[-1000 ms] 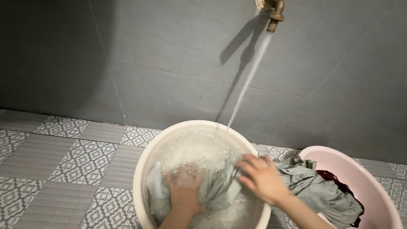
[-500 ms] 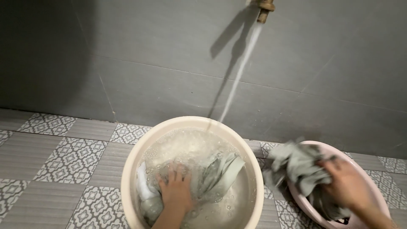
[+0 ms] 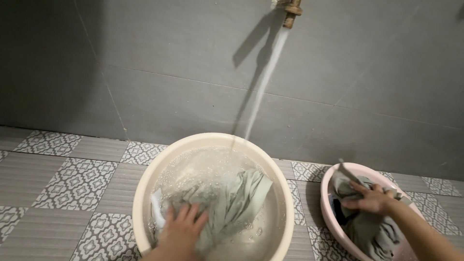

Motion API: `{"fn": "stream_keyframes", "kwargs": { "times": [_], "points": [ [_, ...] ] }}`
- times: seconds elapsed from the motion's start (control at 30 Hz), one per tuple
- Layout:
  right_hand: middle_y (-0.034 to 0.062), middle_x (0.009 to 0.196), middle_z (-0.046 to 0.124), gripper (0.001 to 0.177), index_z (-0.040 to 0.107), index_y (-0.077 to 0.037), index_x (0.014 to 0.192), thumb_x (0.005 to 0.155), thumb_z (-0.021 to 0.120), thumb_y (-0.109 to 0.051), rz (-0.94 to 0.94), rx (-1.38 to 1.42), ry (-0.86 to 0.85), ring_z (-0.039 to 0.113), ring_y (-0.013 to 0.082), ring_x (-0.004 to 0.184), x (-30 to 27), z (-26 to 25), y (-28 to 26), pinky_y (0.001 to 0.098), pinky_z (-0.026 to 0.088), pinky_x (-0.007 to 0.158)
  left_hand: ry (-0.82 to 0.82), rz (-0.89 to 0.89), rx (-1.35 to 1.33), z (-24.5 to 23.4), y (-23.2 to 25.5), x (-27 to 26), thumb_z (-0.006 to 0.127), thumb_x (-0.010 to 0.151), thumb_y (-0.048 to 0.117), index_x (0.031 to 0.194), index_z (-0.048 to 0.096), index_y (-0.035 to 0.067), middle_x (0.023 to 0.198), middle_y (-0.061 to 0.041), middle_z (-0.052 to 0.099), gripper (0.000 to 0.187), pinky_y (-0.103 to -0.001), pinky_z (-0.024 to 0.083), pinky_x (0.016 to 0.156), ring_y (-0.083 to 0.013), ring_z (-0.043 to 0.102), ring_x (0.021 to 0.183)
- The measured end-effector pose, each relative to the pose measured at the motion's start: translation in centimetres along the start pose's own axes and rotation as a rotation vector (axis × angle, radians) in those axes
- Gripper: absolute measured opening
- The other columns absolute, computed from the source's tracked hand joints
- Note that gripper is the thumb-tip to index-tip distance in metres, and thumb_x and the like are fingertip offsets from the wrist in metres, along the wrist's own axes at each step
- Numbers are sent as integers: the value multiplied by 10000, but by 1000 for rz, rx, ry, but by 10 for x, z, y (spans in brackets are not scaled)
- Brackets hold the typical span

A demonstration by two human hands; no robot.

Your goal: The person turns on a wall tap and fills a white basin with water. They transfer several pieces of clothing from a pink basin into the white basin, then wash each item by hand, wringing out water and placing the wet clothes back into the pink basin. The person continues rinsing and wringing the remaining clothes under running water.

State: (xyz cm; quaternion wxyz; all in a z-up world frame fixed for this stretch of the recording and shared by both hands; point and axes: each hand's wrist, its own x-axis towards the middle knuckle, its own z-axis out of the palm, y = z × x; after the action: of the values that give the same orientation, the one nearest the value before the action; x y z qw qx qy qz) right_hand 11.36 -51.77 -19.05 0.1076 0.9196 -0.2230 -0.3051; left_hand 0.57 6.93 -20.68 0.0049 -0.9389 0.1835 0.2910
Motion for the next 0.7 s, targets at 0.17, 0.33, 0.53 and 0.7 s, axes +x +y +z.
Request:
{"fn": "stream_keyframes", "kwargs": {
  "times": [0.17,0.33,0.53,0.7],
  "points": [
    [116,1716,41,844,299,-412,1574,838,467,-790,-38,-99,664,67,485,1518,-90,-28,-92,718,165,1080,177,53,-62,11,-39,-1,713,877,277,1281,556,101,1231,-154,647,467,-506,492,996,-359,607,1200],
    [107,1346,631,545,734,-143,1221,1010,442,-553,-853,561,307,611,229,1241,-177,-43,-192,372,574,1028,216,95,-619,-34,-55,19,757,854,326,1085,692,69,1068,-136,739,352,-371,539,925,-249,717,1015],
    [28,1120,637,542,483,-80,1239,909,706,-448,-1216,841,-88,632,147,1062,-256,-26,-282,347,539,906,42,-57,-1946,-98,-38,26,603,927,246,1172,679,-28,1048,-188,765,375,-476,616,753,-309,757,905],
    [70,898,743,335,693,-66,1031,879,759,-357,-811,1188,-250,664,124,714,-246,-41,-295,281,526,622,-18,51,-2184,-109,-40,34,612,948,261,1217,652,4,1085,-144,760,375,-414,646,750,-269,770,929]
  ]
}}
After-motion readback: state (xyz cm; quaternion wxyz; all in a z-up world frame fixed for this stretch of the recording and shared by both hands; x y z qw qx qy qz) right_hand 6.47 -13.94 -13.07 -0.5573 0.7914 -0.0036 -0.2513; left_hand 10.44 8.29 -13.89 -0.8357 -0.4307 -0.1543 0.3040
